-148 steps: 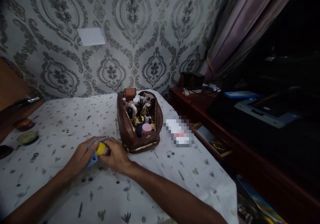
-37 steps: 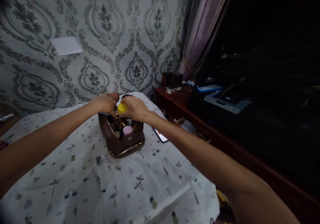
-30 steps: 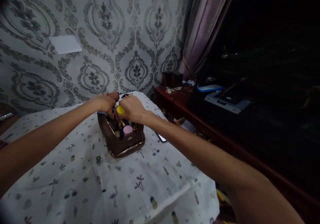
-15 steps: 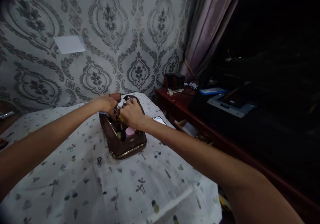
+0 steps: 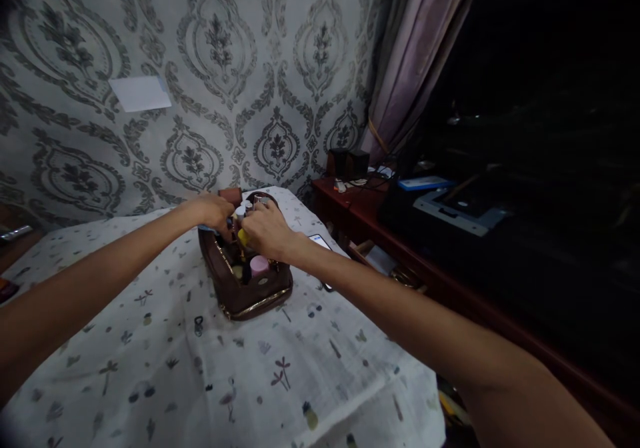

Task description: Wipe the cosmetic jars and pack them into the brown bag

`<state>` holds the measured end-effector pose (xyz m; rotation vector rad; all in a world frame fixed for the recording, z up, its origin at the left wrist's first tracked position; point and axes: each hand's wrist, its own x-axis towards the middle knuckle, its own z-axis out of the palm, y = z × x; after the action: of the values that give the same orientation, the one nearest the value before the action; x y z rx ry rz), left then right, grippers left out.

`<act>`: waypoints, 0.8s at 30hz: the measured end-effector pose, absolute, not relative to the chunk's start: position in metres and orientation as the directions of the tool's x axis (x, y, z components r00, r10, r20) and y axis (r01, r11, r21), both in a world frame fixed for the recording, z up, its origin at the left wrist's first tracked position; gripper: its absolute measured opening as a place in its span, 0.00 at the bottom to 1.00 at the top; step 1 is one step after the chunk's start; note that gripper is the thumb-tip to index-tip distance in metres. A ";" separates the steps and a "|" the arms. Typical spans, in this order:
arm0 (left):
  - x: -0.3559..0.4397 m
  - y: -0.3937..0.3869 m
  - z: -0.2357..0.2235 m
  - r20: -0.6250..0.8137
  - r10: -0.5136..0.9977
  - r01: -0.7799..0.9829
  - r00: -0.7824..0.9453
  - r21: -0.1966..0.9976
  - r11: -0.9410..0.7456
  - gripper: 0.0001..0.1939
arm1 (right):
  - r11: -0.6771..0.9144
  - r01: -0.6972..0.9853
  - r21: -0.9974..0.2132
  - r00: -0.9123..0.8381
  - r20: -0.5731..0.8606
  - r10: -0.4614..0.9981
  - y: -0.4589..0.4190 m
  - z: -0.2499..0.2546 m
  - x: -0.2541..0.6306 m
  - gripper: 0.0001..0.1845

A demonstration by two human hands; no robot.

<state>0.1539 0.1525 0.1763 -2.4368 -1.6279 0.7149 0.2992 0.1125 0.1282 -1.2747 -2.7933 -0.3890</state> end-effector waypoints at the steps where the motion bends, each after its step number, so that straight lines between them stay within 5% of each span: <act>1: 0.154 0.153 0.176 -0.315 0.898 0.839 0.306 -0.357 -0.411 0.37 | 0.630 0.748 0.209 -0.661 0.151 0.735 0.112 0.129 0.300 0.13; 24: 0.166 0.155 0.176 -0.386 0.887 0.806 0.252 -0.424 -0.414 0.34 | 0.666 0.698 0.263 -0.710 0.134 0.691 0.115 0.123 0.297 0.17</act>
<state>0.1656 0.1551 0.1765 -2.3723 -1.6160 0.8803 0.2974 0.1152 0.1234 -1.1864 -2.8465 -0.4645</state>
